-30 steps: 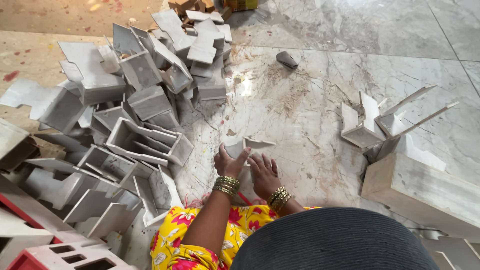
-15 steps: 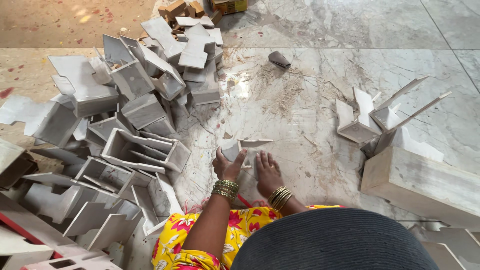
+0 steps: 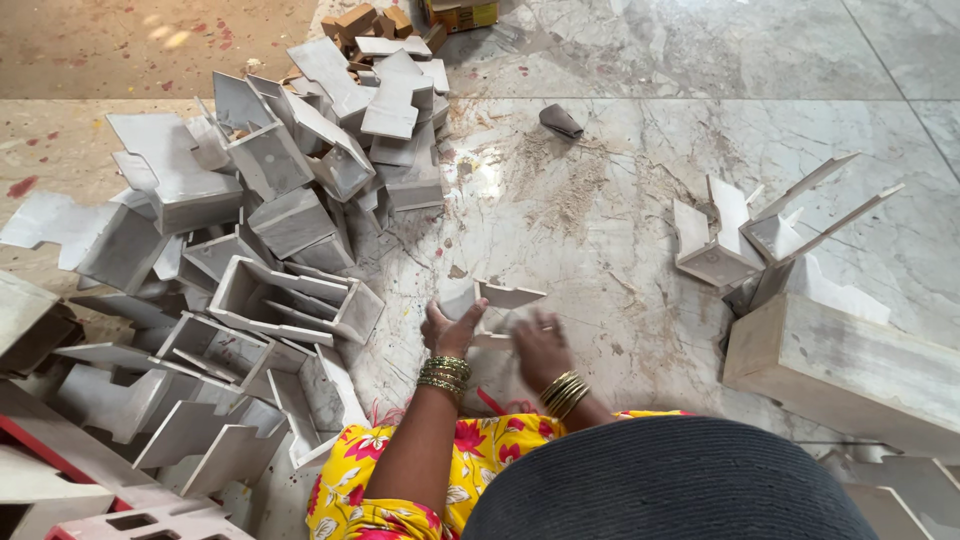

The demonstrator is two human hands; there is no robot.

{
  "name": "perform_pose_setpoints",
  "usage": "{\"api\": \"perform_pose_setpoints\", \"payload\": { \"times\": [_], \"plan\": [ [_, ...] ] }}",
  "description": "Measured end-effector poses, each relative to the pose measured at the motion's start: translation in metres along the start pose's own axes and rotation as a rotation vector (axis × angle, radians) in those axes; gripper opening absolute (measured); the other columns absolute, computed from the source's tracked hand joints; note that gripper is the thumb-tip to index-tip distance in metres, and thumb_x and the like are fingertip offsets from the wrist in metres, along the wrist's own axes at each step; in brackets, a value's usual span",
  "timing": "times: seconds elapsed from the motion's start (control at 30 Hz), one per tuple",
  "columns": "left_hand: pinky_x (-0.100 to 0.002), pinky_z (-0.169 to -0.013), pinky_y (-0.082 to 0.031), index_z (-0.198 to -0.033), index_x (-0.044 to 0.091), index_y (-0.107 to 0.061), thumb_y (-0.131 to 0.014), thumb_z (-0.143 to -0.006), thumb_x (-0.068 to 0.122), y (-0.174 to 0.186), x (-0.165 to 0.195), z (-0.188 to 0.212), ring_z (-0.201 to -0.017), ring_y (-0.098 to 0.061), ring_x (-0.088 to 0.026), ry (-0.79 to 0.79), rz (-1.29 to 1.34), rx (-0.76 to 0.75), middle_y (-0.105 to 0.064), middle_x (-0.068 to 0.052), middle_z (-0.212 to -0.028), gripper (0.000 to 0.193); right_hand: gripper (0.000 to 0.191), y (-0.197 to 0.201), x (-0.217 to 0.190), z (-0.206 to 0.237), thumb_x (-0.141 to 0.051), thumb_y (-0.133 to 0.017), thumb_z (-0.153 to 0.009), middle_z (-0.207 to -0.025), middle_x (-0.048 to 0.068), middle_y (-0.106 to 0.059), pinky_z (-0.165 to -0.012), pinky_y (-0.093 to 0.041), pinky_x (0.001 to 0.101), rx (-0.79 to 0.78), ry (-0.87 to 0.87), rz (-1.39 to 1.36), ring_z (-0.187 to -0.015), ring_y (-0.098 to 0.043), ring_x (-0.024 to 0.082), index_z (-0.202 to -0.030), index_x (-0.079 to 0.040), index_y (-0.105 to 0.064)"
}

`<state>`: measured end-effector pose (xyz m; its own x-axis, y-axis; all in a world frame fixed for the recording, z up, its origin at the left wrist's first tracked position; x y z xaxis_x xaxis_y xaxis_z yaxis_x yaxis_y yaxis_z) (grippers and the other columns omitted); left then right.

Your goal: The person sits on the floor among a large pile of white foam letter cutouts. They pick up one foam piece at a time, rub and wipe its surfaces with their hand and a small block, then set the piece back on the floor and reach for the next one.

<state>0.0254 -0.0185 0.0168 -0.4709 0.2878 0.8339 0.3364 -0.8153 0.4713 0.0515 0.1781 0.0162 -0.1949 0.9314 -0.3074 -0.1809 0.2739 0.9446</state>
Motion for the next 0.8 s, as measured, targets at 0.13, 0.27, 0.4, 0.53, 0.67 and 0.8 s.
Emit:
{"api": "perform_pose_setpoints", "payload": {
  "times": [0.13, 0.27, 0.4, 0.53, 0.67, 0.8],
  "plan": [
    [-0.053, -0.107, -0.045, -0.156, 0.020, -0.032, -0.084, -0.053, 0.071, 0.009, -0.001, -0.006, -0.135, -0.042, -0.044, 0.107, 0.052, 0.005, -0.037, -0.028, -0.144, 0.126, 0.044, 0.007, 0.028, -0.012, -0.002, -0.044, -0.090, -0.145, 0.014, -0.054, -0.123, -0.015, 0.0499, -0.080, -0.151, 0.079, -0.148, -0.034, 0.033, -0.131, -0.012, -0.057],
    [-0.052, -0.108, -0.045, -0.156, 0.017, -0.032, -0.083, -0.053, 0.075, 0.003, 0.002, -0.004, -0.134, -0.043, -0.043, 0.101, 0.023, -0.012, -0.038, -0.029, -0.143, 0.129, 0.063, 0.011, 0.025, -0.015, 0.005, -0.045, -0.078, -0.140, 0.017, -0.058, -0.117, -0.028, 0.0477, 0.285, 0.110, -0.074, -0.138, -0.045, 0.037, -0.140, -0.007, -0.052],
    [-0.052, -0.109, -0.045, -0.157, 0.016, -0.031, -0.082, -0.052, 0.076, -0.004, 0.001, 0.001, -0.133, -0.045, -0.043, 0.058, -0.023, -0.007, -0.041, -0.028, -0.141, 0.131, 0.050, 0.004, 0.016, -0.016, -0.002, -0.046, -0.090, -0.134, 0.016, -0.059, -0.115, -0.036, 0.0464, 0.145, 0.118, -0.255, -0.131, -0.053, 0.033, -0.139, -0.008, -0.052],
    [-0.053, -0.107, -0.045, -0.156, 0.016, -0.029, -0.082, -0.055, 0.076, -0.005, -0.001, 0.002, -0.132, -0.043, -0.045, 0.093, -0.010, -0.008, -0.038, -0.030, -0.140, 0.130, 0.044, 0.008, 0.022, -0.016, -0.003, -0.048, -0.090, -0.129, 0.012, -0.065, -0.113, -0.031, 0.0538, 0.125, 0.027, -0.224, -0.129, -0.055, 0.031, -0.131, -0.015, -0.058],
    [-0.051, -0.107, -0.046, -0.156, 0.018, -0.029, -0.081, -0.055, 0.077, -0.005, 0.001, 0.001, -0.133, -0.044, -0.044, 0.108, -0.024, -0.022, -0.038, -0.029, -0.141, 0.128, 0.036, 0.014, 0.040, -0.015, -0.020, -0.055, -0.096, -0.125, 0.011, -0.070, -0.114, -0.039, 0.0452, -0.019, -0.279, -0.214, -0.123, -0.063, 0.029, -0.132, -0.023, -0.062],
    [-0.052, -0.107, -0.044, -0.159, 0.022, -0.026, -0.081, -0.056, 0.076, -0.003, -0.001, 0.000, -0.132, -0.044, -0.045, 0.178, -0.035, -0.062, -0.036, -0.029, -0.141, 0.128, 0.047, 0.018, 0.040, -0.015, -0.008, -0.051, -0.095, -0.131, 0.018, -0.063, -0.102, -0.045, 0.0497, 0.261, -0.255, -0.371, -0.117, -0.061, 0.039, -0.142, -0.015, -0.053]
  ]
}}
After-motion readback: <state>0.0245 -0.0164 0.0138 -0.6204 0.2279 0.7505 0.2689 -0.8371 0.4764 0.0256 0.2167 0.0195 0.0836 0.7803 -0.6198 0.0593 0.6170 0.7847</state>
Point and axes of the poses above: each hand's wrist, its own z-axis away from the middle knuckle, its own y-axis out of the back of the hand, x = y × z, the point moved 2 cm from there along -z, towards the middle knuckle
